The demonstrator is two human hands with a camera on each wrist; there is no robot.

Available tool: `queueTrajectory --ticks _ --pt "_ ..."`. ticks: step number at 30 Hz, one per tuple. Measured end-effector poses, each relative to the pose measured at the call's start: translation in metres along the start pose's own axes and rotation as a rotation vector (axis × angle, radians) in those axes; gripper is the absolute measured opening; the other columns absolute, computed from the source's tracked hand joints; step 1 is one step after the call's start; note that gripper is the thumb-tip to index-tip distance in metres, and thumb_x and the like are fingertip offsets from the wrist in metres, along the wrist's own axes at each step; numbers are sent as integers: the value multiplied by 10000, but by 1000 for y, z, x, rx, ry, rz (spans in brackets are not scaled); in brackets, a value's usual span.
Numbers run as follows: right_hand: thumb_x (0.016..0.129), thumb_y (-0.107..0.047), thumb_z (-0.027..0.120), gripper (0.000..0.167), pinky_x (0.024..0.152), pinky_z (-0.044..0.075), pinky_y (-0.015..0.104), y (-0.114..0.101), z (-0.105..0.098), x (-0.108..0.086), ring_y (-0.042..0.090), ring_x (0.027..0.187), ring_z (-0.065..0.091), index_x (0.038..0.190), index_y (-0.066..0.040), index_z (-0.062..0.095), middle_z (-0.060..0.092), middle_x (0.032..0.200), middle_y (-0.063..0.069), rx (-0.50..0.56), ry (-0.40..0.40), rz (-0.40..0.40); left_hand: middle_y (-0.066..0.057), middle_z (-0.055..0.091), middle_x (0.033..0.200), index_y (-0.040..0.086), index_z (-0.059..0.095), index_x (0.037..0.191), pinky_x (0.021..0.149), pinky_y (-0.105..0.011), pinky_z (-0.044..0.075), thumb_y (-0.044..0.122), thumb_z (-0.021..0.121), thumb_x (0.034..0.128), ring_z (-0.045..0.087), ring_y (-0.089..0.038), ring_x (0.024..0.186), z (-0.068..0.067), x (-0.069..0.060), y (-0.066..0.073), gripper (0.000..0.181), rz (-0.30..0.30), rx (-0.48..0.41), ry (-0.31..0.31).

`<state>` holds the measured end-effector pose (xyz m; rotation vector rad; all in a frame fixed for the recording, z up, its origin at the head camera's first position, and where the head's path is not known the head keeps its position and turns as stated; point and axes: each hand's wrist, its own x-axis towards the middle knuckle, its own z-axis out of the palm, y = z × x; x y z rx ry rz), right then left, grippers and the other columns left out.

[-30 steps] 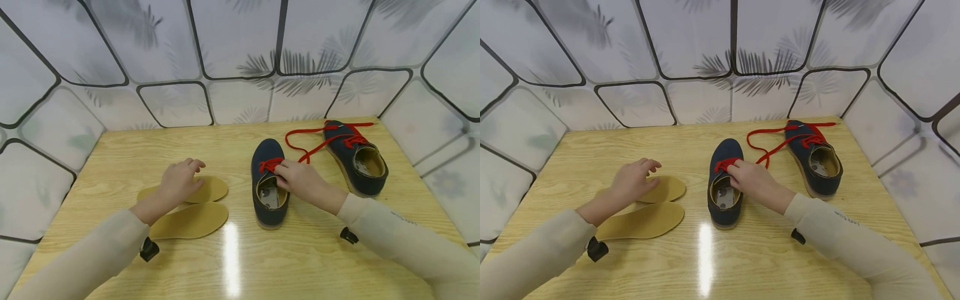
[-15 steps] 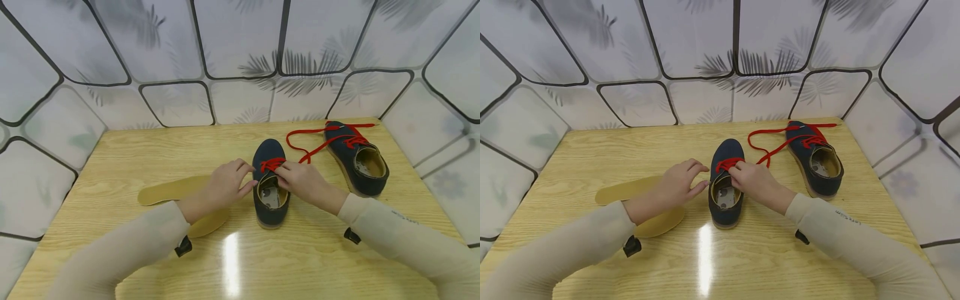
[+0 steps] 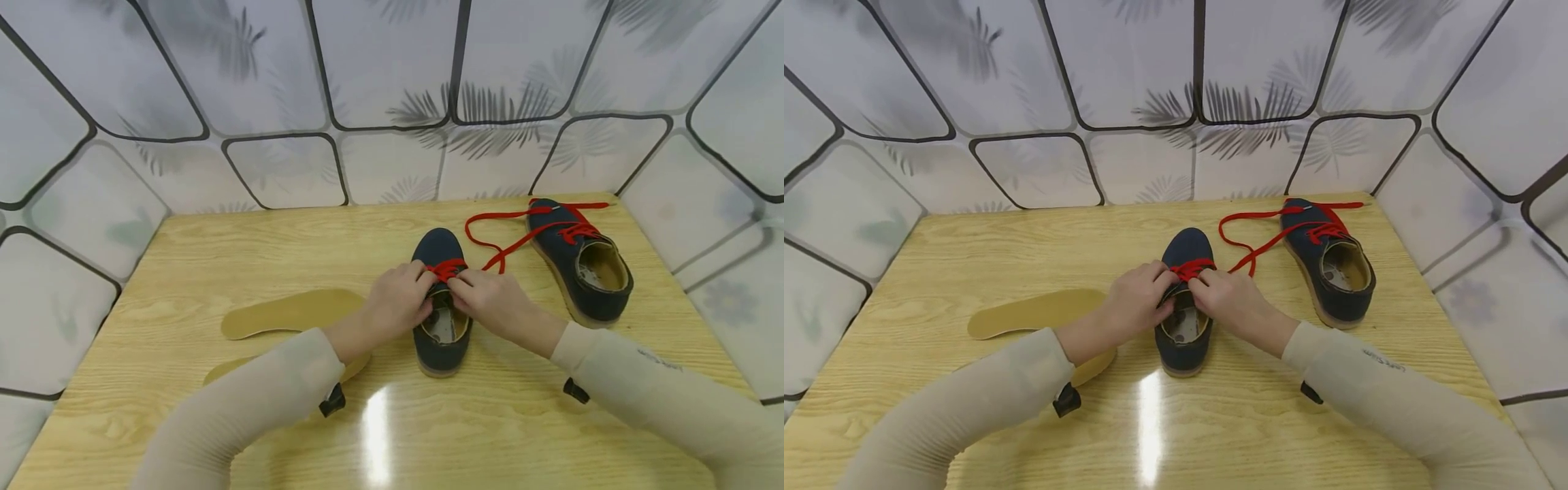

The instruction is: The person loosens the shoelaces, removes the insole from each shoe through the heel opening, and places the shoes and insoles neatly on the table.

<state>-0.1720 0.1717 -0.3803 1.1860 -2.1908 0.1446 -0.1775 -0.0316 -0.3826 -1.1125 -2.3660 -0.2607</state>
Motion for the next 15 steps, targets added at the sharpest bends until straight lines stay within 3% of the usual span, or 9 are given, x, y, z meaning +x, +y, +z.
queueTrajectory --ticks 4,7,11,15 --pt "738 -30 760 227 404 476 296 -4 -5 -2 239 587 588 921 16 634 596 798 149 -77 -29 -6 -57 554 806 78 639 902 534 -232 492 176 725 754 559 -161 612 1 2 3 198 68 186 25" --pt "774 -4 729 179 432 505 320 -7 -8 -2 270 631 605 922 22 633 600 814 165 -109 -53 8 -52 560 809 86 644 894 520 -223 485 194 726 769 553 -148 597 2 3 5 184 92 254 39" --pt "787 4 718 145 447 513 320 -7 -7 -2 278 655 605 900 17 627 597 818 167 -108 -67 35 -54 562 797 77 648 877 497 -210 473 153 661 854 533 -138 573 5 5 7 80 90 260 54" --pt "758 27 731 188 445 508 315 -2 -5 -5 283 671 603 909 20 621 587 830 172 -99 -76 52 -67 552 804 55 643 899 501 -194 472 130 614 902 512 -142 575 9 10 10 81 81 230 22"
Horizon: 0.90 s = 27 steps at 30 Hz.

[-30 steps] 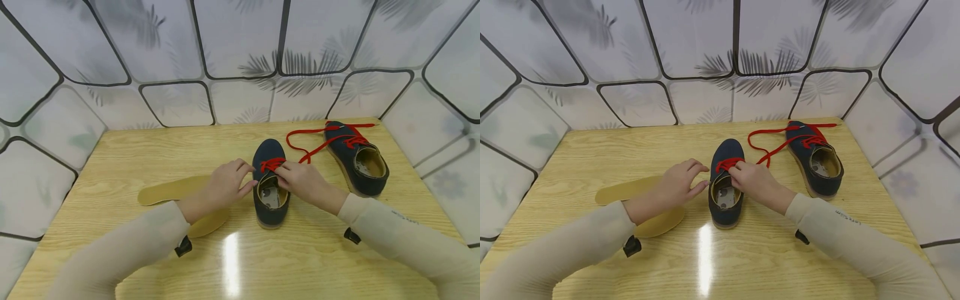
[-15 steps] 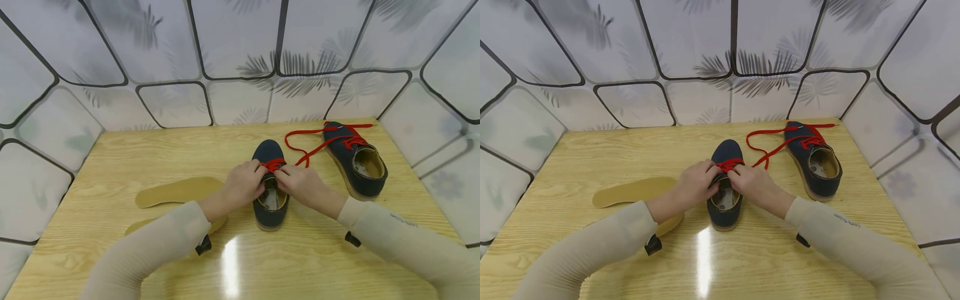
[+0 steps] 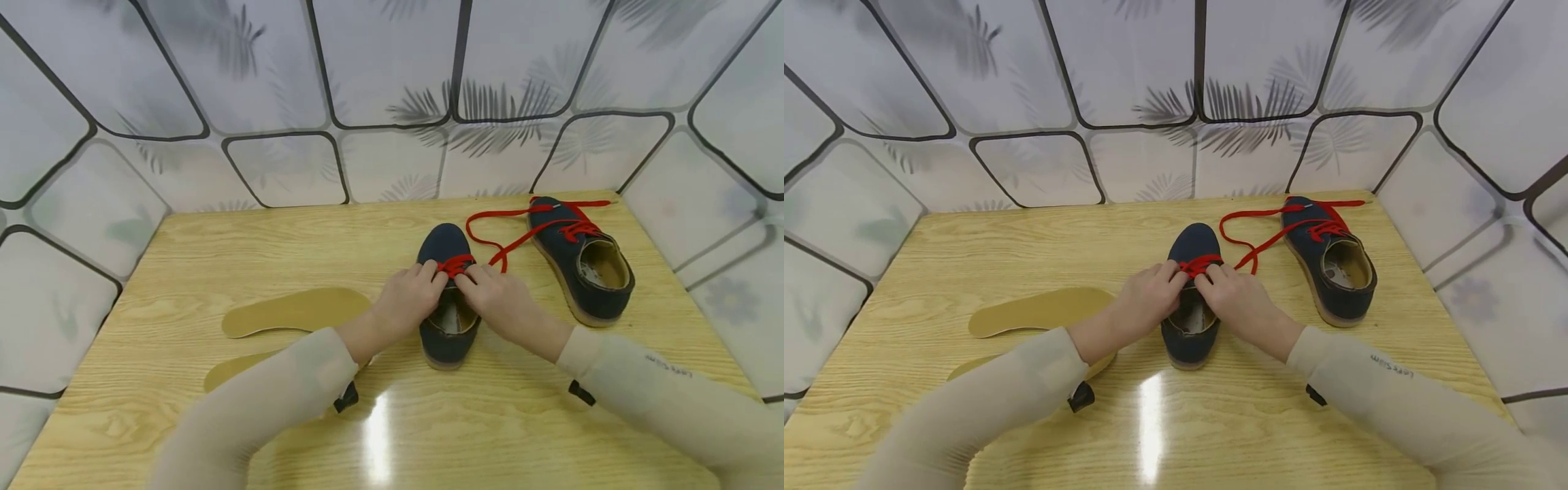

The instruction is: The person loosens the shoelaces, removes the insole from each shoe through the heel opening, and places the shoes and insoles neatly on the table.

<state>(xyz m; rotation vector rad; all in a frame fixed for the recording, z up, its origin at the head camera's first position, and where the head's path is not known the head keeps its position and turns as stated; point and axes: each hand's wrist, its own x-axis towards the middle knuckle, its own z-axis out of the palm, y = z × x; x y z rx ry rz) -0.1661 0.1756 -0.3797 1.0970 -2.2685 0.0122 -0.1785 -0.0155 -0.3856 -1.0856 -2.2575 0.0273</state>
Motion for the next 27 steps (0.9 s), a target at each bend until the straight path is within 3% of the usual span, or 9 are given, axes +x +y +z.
queueTrajectory --ticks 9,14,22,27 --pt "754 51 727 182 414 486 332 24 6 -8 294 642 582 879 20 599 565 810 175 5 13 17 -77 549 864 46 632 977 566 -178 496 141 589 926 532 -151 647 15 21 7 117 -33 -33 -57" --pt "780 22 709 170 363 444 343 38 5 -11 301 683 597 895 3 585 560 850 173 15 -26 40 -74 549 896 55 619 1002 581 -175 507 152 573 935 542 -146 683 22 33 10 127 -67 -31 -90" --pt "784 45 688 185 372 456 375 58 2 -17 287 614 585 929 0 583 570 867 176 -20 -92 77 -67 551 924 68 604 1021 593 -179 506 138 547 947 538 -151 718 33 54 21 117 -137 -54 -123" --pt "795 48 681 197 406 481 402 66 -1 -22 314 685 599 958 -5 584 583 890 182 -13 -152 112 -64 566 967 90 601 1058 667 -191 511 171 595 918 538 -156 764 44 65 29 162 -180 -34 -130"
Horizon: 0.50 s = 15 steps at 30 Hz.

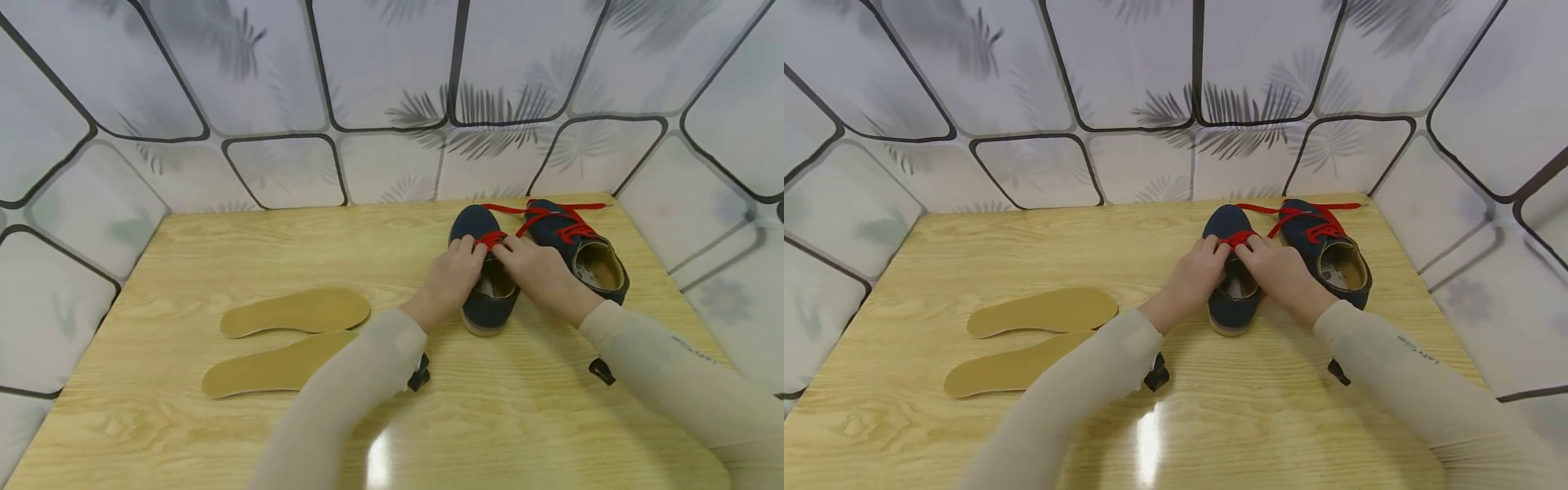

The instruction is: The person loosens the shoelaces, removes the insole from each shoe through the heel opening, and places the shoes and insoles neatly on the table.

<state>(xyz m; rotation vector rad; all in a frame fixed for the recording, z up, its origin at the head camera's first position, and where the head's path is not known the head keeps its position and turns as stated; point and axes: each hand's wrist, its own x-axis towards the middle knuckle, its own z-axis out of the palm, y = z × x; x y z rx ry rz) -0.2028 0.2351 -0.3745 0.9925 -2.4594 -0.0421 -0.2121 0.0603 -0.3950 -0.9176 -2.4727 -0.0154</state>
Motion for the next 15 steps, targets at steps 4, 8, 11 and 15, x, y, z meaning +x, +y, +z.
queueTrajectory --ticks 4,8,11,15 --pt "794 64 677 218 444 505 421 4 -1 -3 337 731 603 981 -4 587 593 913 195 1 -49 20 -53 584 944 116 610 1024 694 -211 487 178 618 892 537 -151 742 10 5 7 146 -26 57 73" --pt "792 76 663 199 439 496 437 12 -2 -7 341 698 580 961 -1 590 580 888 189 -23 -37 18 -33 584 907 137 615 981 668 -208 458 154 554 943 522 -130 716 16 12 14 74 -34 110 148" --pt "785 59 672 168 395 462 431 20 -3 -11 342 649 561 924 -2 599 571 845 181 -64 12 -8 -18 588 904 159 626 976 622 -190 461 165 525 967 516 -119 692 18 18 23 102 -63 133 174" --pt "773 33 691 148 360 427 419 30 -2 -13 341 608 546 895 3 613 575 803 183 -114 66 -23 -14 594 937 181 632 1015 519 -170 484 182 490 987 516 -117 663 19 25 33 145 -120 118 157"
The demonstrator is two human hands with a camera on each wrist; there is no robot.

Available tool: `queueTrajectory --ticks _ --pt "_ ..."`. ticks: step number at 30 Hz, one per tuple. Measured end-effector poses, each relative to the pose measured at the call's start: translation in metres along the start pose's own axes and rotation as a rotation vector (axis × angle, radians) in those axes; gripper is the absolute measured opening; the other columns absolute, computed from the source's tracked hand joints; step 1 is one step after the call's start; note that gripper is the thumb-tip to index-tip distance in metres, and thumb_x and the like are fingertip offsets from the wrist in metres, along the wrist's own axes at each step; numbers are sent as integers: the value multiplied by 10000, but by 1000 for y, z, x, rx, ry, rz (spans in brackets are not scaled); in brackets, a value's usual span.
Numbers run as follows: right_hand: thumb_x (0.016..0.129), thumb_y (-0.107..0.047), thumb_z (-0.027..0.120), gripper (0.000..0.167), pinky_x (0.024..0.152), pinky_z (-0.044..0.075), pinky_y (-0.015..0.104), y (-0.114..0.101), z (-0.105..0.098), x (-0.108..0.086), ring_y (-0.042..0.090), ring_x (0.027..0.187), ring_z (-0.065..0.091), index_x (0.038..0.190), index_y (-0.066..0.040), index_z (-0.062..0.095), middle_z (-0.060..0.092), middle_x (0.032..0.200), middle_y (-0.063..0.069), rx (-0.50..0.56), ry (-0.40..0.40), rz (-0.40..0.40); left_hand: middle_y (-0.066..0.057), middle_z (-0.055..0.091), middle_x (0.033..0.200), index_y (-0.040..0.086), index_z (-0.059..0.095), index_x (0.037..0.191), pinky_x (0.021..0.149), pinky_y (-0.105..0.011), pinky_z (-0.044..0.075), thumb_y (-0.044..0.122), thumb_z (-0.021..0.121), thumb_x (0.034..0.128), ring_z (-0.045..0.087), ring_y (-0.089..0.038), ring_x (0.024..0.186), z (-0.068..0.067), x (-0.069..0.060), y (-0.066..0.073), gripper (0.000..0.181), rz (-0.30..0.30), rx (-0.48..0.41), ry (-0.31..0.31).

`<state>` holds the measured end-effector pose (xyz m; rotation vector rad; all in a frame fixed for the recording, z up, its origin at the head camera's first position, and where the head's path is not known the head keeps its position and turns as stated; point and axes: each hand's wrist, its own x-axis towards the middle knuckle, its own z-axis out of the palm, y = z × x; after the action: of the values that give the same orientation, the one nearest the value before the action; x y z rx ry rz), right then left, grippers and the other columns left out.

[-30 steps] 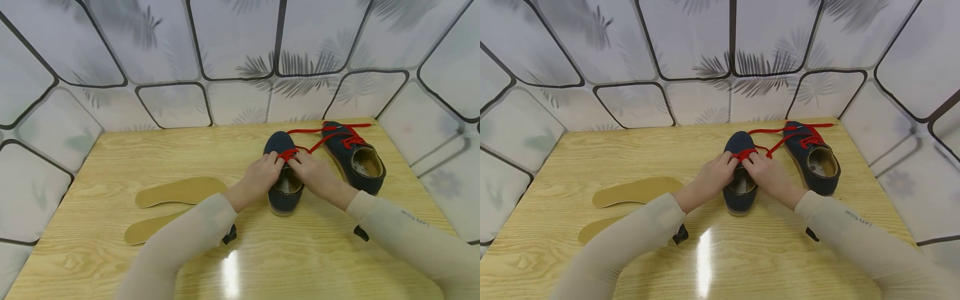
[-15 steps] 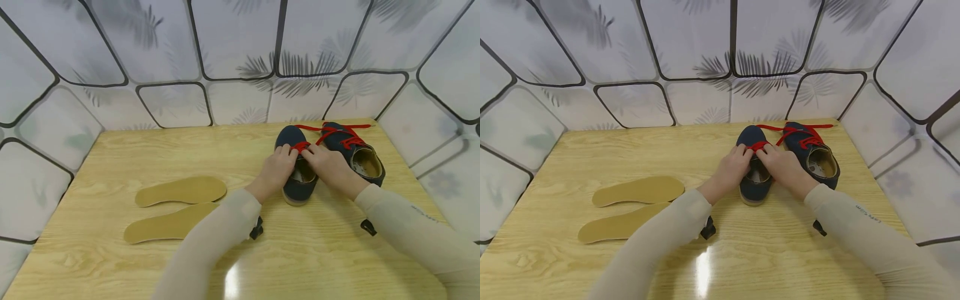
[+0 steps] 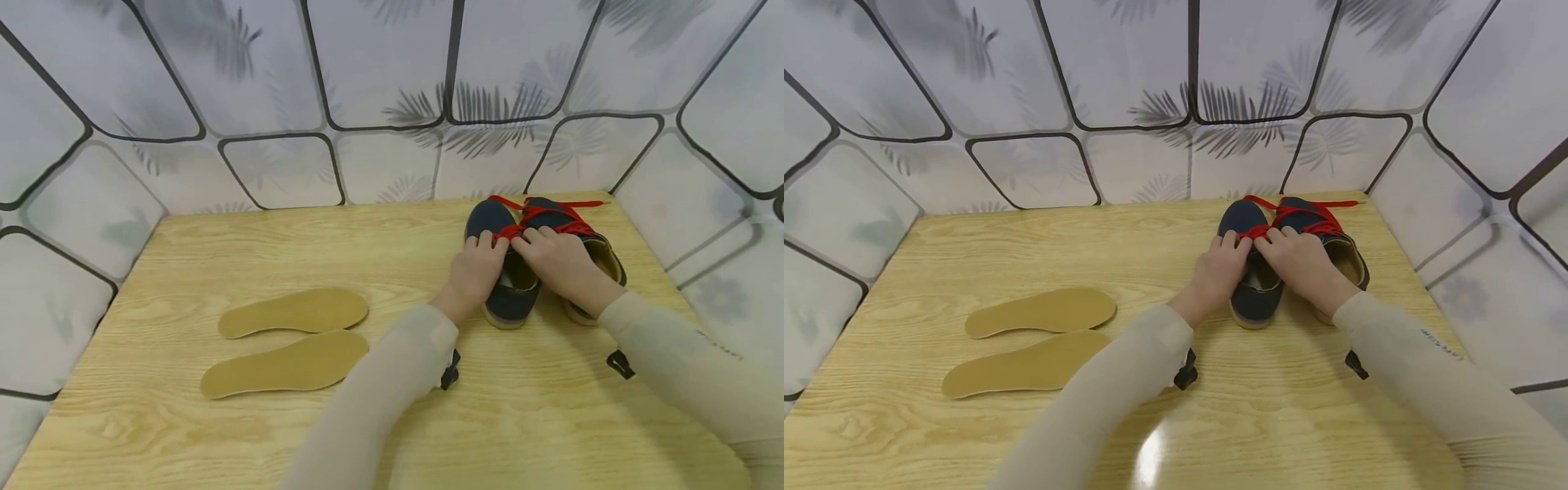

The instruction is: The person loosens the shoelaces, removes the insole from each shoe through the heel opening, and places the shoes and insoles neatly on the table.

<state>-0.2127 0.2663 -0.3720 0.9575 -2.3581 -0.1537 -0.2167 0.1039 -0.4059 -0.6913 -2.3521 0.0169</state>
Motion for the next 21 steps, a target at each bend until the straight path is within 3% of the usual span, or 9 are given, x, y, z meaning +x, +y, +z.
queueTrajectory --ticks 6,12,16,21 --pt "793 5 670 104 354 418 426 7 2 -2 348 613 547 884 5 622 583 796 186 -7 19 30 -18 588 953 174 614 1059 551 -166 495 185 464 998 524 -111 689 0 8 6 162 -2 -21 -68" --pt "774 29 673 128 418 465 467 14 0 -10 374 658 566 879 -3 609 590 795 192 -14 9 78 -20 578 978 149 577 1144 707 -212 464 276 538 955 547 -108 827 -5 17 10 231 55 -194 -248" --pt "780 39 663 134 464 489 477 15 -4 -11 380 675 568 892 6 597 587 799 200 -5 -25 98 -30 573 1029 148 558 1203 758 -226 466 275 520 970 544 -123 899 -8 23 11 268 34 -295 -365" --pt "798 21 665 127 512 513 485 14 -11 -8 385 714 583 911 8 609 617 833 209 26 -123 181 -36 550 1067 189 542 1263 630 -226 512 308 472 990 570 -146 847 -10 26 11 306 -32 -369 -445"
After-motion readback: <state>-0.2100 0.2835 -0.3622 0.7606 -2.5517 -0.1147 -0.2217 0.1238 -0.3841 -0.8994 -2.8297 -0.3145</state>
